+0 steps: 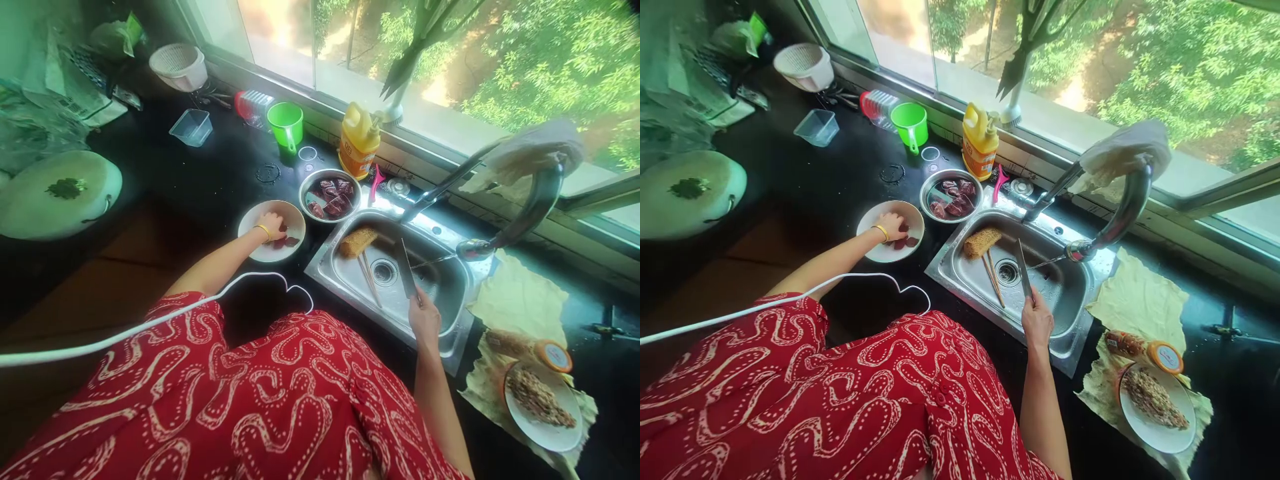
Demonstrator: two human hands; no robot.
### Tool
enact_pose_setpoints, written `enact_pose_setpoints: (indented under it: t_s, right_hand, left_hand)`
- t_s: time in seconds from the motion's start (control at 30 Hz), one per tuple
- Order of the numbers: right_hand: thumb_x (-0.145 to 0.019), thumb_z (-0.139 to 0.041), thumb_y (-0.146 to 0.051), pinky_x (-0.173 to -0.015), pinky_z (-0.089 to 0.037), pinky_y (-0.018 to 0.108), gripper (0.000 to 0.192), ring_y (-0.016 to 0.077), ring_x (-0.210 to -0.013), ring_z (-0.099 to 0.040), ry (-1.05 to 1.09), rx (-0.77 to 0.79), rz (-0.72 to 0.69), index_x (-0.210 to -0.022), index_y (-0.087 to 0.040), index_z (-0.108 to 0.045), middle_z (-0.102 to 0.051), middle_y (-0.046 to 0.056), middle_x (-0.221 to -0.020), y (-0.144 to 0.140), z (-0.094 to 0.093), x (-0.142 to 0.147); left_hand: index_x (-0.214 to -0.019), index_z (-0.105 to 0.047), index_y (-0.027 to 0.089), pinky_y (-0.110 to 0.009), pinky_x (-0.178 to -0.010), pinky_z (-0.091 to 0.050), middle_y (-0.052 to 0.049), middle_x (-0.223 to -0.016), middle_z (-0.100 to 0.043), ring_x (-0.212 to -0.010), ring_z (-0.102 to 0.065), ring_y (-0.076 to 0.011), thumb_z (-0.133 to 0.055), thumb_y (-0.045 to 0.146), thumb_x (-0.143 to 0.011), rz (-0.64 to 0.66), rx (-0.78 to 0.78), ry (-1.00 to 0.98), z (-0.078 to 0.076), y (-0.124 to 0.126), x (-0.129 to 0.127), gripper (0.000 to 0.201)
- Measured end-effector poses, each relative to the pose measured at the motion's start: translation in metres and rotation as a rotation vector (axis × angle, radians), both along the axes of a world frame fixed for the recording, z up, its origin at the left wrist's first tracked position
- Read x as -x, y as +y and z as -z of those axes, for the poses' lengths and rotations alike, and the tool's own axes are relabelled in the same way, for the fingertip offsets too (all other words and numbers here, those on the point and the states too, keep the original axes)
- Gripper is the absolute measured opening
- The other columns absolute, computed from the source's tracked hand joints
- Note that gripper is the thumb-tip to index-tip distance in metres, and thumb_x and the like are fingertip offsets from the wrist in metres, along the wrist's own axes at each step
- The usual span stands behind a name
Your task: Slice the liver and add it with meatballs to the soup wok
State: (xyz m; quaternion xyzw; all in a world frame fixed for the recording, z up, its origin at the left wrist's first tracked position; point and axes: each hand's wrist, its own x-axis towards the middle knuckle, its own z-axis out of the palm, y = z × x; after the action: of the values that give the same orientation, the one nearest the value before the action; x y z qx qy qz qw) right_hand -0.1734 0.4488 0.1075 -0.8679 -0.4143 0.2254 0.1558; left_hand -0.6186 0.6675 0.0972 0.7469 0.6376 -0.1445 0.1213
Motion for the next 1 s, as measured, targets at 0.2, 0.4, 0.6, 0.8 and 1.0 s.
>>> enact_pose_setpoints:
  t_s: [0.2, 0.4, 0.6, 0.8, 1.0]
  right_hand:
    - [-0.091, -0.043, -0.035, -0.084, -0.047, 0.037, 0.050, 0.0276, -0.096, -0.066, 0.022, 0.035, 0.018, -0.138, -0.029, -0.061, -0.074, 0.011, -0.110, 0.002, -0.003, 0.001]
    - [-0.090, -0.044, -0.034, -0.085, -0.047, 0.038, 0.051, 0.0282, -0.096, -0.066, 0.038, 0.021, 0.025, -0.137, -0.027, -0.061, -0.074, 0.012, -0.111, 0.000, 0.000, -0.001]
    - [-0.088, -0.044, -0.037, -0.081, -0.047, 0.038, 0.054, 0.0284, -0.091, -0.066, 0.030, -0.013, 0.052, -0.137, -0.021, -0.062, -0.075, 0.014, -0.104, -0.002, 0.006, -0.008]
    - [-0.087, -0.045, -0.037, -0.083, -0.045, 0.038, 0.054, 0.0291, -0.095, -0.065, 0.051, -0.015, 0.073, -0.136, -0.021, -0.063, -0.074, 0.014, -0.105, -0.002, 0.003, -0.008]
    - [-0.089, -0.045, -0.037, -0.079, -0.045, 0.035, 0.051, 0.0266, -0.092, -0.065, 0.058, -0.054, 0.059, -0.135, -0.024, -0.064, -0.074, 0.012, -0.105, -0.008, 0.002, -0.007]
  left_hand:
    - [-0.113, -0.070, 0.009, -0.046, -0.100, -0.037, -0.025, -0.123, -0.057, -0.117, -0.051, -0.0383, -0.050, 0.035, -0.088, 0.044, 0.049, 0.043, -0.008, 0.002, -0.002, 0.042]
    - [-0.102, -0.073, 0.015, -0.048, -0.104, -0.033, -0.020, -0.117, -0.064, -0.117, -0.053, -0.0355, -0.050, 0.023, -0.084, 0.120, 0.125, 0.009, -0.013, 0.005, 0.001, 0.030]
    - [-0.105, -0.075, 0.023, -0.044, -0.106, -0.029, -0.012, -0.109, -0.071, -0.112, -0.059, -0.0320, -0.066, 0.020, -0.071, 0.061, 0.261, -0.066, -0.014, 0.008, 0.006, 0.035]
    - [-0.078, -0.078, 0.020, -0.042, -0.102, -0.035, -0.012, -0.094, -0.071, -0.107, -0.059, -0.0326, -0.070, 0.029, -0.070, 0.109, 0.221, -0.014, -0.006, 0.009, 0.013, 0.014]
    - [-0.080, -0.076, 0.019, -0.032, -0.085, -0.047, -0.005, -0.083, -0.070, -0.086, -0.063, -0.0224, -0.075, 0.040, -0.066, -0.284, 0.170, -0.774, -0.029, 0.002, 0.032, 0.026]
